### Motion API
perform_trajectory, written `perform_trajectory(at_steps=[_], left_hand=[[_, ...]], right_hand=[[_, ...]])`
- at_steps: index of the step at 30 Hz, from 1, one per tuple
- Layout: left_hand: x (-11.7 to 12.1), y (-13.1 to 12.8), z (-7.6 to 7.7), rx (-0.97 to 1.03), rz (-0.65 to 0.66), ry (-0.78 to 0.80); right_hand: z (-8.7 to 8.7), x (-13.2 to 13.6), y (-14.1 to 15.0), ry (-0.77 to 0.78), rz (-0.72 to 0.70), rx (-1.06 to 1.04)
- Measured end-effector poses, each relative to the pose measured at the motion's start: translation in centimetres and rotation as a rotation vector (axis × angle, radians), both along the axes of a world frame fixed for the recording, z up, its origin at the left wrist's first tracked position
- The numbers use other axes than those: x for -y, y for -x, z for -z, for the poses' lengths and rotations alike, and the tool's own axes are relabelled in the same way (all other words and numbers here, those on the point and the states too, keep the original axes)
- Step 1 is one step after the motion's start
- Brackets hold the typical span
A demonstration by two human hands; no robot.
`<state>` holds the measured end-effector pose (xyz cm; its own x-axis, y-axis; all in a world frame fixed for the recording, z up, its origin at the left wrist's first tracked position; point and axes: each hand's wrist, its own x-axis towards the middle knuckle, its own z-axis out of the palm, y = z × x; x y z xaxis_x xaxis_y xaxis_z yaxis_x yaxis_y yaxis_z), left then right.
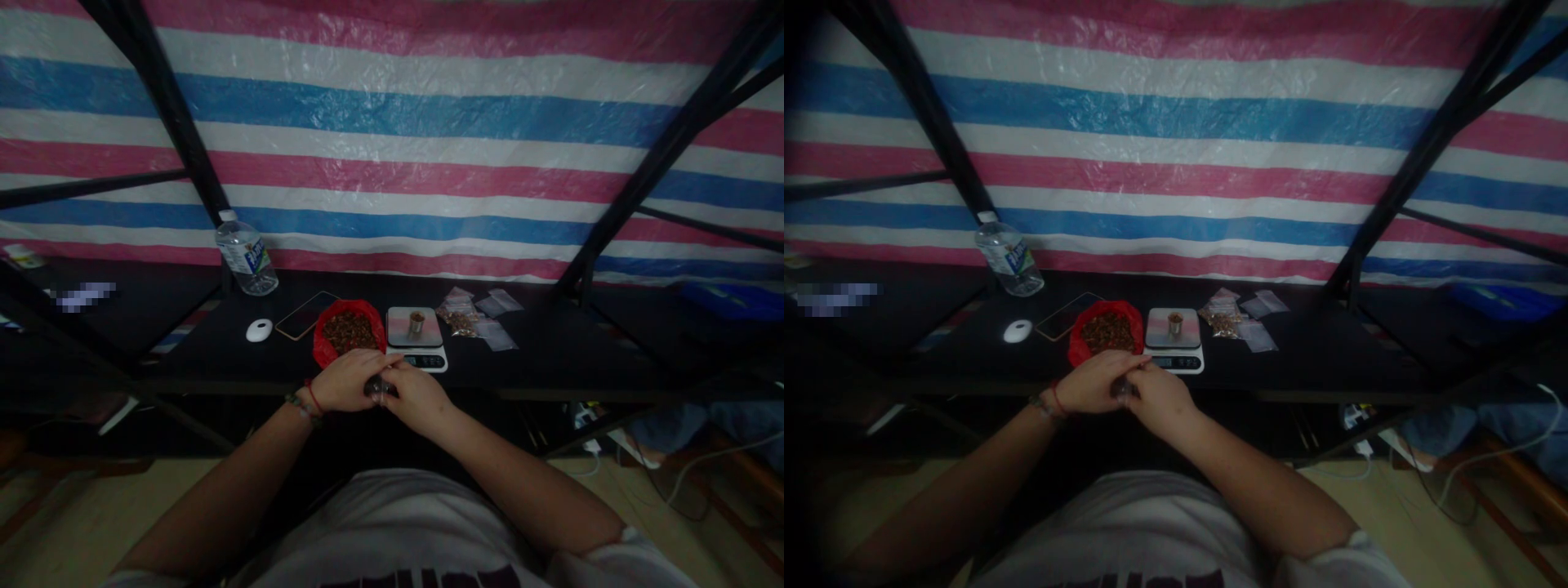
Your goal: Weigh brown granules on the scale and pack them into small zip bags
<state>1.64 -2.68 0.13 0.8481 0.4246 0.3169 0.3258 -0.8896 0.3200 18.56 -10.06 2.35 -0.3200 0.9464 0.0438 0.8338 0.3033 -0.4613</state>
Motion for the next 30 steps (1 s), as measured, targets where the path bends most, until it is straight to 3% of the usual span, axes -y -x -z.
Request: perform_trajectory(at_steps=[8,23,27,30], left_hand=[[-0.5,1.2,-1.5,-0.02,-0.002,-0.024],[-0.2,0.8,-1.1,0.106,-0.034,0.022],[-1.0,1.4,-1.1,0.067,-0.081,-0.004],[-1.0,1.5,-1.5,-0.015,-0.046,-0.005]], right_hand=[[-1.7,2.8,1.1,-0.112,0.0,0.074],[-1.8,0.3,-0.9,-0.107,0.021,-0.037],[-1.8,0.8,-0.5,-0.144,0.009,0.014],[-1.4,1.5,0.3,-0.141,-0.057,0.089]])
